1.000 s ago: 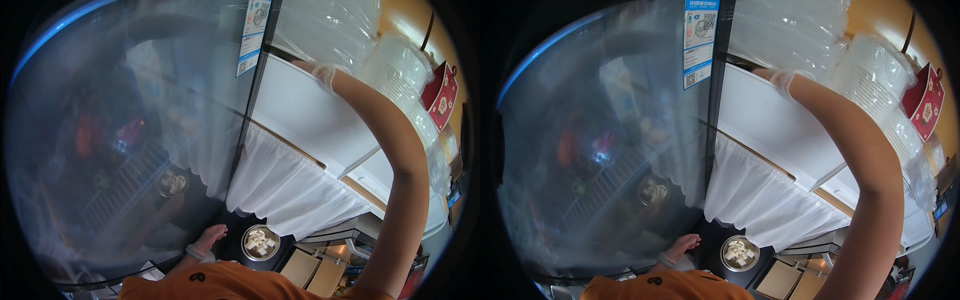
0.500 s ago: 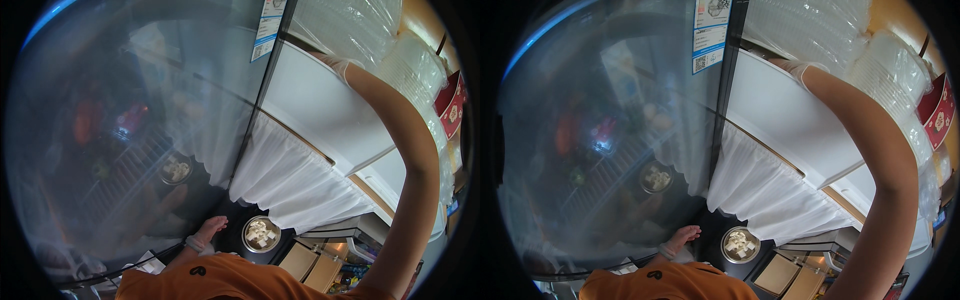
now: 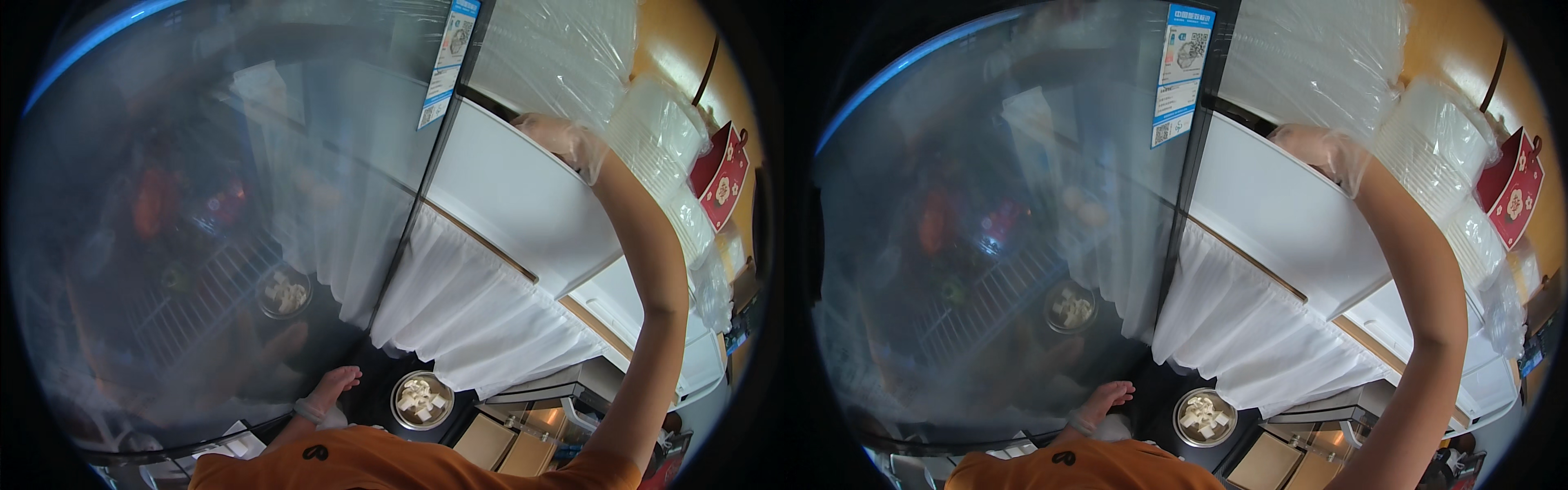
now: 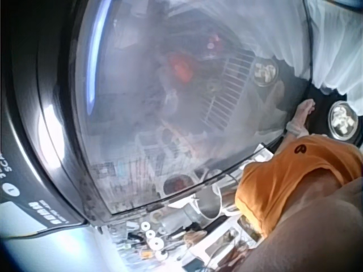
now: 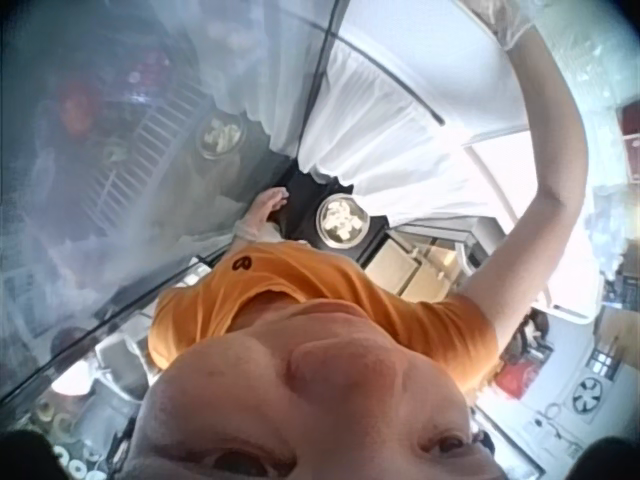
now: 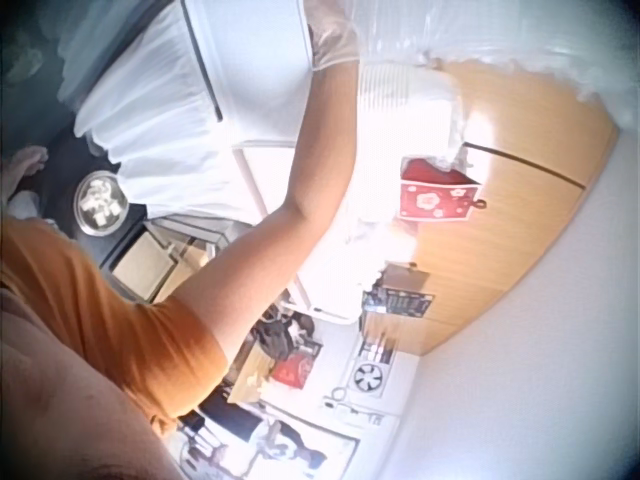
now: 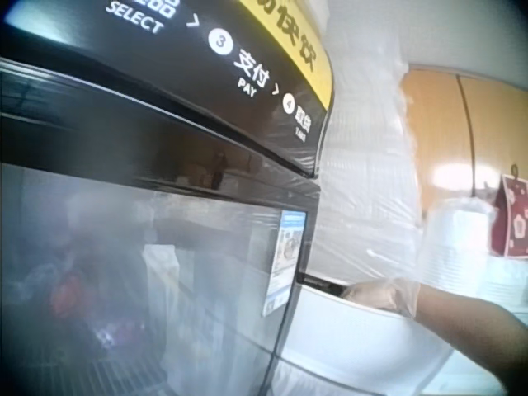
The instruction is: The person rolls dough with a rolling pin, places plastic wrap and a cloth over a tray of pastries, wipes the inside of a refrigerator with a cloth, and places a tray of pastries into an oven.
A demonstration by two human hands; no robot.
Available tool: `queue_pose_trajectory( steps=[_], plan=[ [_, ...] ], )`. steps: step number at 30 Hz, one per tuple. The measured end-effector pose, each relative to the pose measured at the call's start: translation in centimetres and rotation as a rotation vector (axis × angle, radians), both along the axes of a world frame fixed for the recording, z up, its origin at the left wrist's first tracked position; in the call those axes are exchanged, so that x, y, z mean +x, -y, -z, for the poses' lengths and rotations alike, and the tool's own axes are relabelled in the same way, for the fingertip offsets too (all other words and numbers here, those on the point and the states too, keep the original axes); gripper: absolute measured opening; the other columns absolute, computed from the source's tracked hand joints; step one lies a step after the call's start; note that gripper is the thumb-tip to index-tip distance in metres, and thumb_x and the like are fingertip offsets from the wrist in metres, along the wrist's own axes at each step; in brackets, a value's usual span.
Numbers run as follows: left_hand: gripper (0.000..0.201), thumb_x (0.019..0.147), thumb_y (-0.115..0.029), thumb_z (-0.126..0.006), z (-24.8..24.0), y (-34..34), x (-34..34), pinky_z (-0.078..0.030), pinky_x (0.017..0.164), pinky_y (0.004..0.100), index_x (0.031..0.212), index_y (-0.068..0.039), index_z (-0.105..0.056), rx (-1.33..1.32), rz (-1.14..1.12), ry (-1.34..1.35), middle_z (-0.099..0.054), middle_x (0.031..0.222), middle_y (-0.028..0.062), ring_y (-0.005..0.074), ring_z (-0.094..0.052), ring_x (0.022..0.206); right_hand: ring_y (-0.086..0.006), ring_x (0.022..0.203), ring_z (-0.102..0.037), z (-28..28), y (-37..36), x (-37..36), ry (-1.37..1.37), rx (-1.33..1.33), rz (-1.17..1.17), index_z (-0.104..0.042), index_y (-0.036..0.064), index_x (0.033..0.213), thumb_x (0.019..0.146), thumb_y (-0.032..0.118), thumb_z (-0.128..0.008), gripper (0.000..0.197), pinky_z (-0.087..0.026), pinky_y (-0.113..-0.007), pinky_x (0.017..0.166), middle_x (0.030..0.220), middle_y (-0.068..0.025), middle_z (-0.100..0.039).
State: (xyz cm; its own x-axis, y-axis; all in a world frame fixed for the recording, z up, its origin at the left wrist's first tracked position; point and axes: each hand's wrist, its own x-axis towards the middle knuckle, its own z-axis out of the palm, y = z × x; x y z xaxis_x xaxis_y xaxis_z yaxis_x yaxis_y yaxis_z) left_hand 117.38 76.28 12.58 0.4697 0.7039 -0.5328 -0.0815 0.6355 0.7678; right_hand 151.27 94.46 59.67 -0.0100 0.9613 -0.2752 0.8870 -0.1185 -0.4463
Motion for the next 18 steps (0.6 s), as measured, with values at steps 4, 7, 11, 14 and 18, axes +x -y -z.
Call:
queue_pose_trajectory(
  steps=[4,7,11,14,18],
  plan=[
    [0.034,0.091,-0.03,-0.052,0.5,0.1,-0.5,-0.042,0.079,0.0241,0.114,-0.005,-0.055,0.004,0.026,0.007,-0.06,0.107,0.0022,0.0097,-0.056,0.091,-0.0213,0.081,-0.061,0.0,1.1,0.7,0.184,0.274,0.015,-0.061,-0.0025,0.106,0.079,0.02,-0.055,0.035,-0.048,-0.027,0.074,0.096,-0.0133,-0.063],
    [0.036,0.091,-0.032,-0.052,0.3,0.0,-0.3,-0.041,0.08,0.0239,0.115,-0.006,-0.055,0.016,0.061,0.017,-0.06,0.107,0.002,0.0098,-0.056,0.092,-0.0197,0.084,-0.06,0.0,0.8,0.3,0.485,0.304,0.091,-0.062,0.0007,0.106,0.08,0.018,-0.051,0.033,-0.047,-0.026,0.077,0.097,-0.0124,-0.063],
    [0.037,0.091,-0.035,-0.051,-0.6,-0.4,0.6,-0.04,0.082,0.0249,0.116,-0.007,-0.054,0.023,0.108,0.028,-0.06,0.108,0.0023,0.0101,-0.056,0.094,-0.0189,0.087,-0.055,-0.2,1.0,-0.7,0.214,0.335,0.054,-0.063,0.0036,0.1,0.084,0.024,-0.049,0.03,-0.043,-0.031,0.079,0.096,-0.0142,-0.061],
    [0.039,0.092,-0.035,-0.05,0.1,-0.8,0.6,-0.04,0.083,0.0258,0.117,-0.006,-0.054,0.041,0.14,0.004,-0.059,0.108,0.0029,0.0106,-0.056,0.095,-0.0195,0.102,-0.055,0.1,1.7,-2.9,-0.059,0.313,0.143,-0.058,0.0034,0.113,0.09,0.045,-0.044,0.05,-0.043,-0.029,0.087,0.112,-0.0165,-0.058],
    [0.039,0.092,-0.034,-0.05,0.5,0.0,0.7,-0.04,0.084,0.0265,0.118,-0.005,-0.053,0.044,0.166,0.041,-0.059,0.109,0.0035,0.0114,-0.055,0.096,-0.0206,0.102,-0.055,-0.3,0.6,-3.2,-0.111,0.129,0.189,-0.058,0.0025,0.114,0.088,0.06,-0.037,0.066,-0.042,-0.03,0.088,0.11,-0.0153,-0.059]
  ],
)
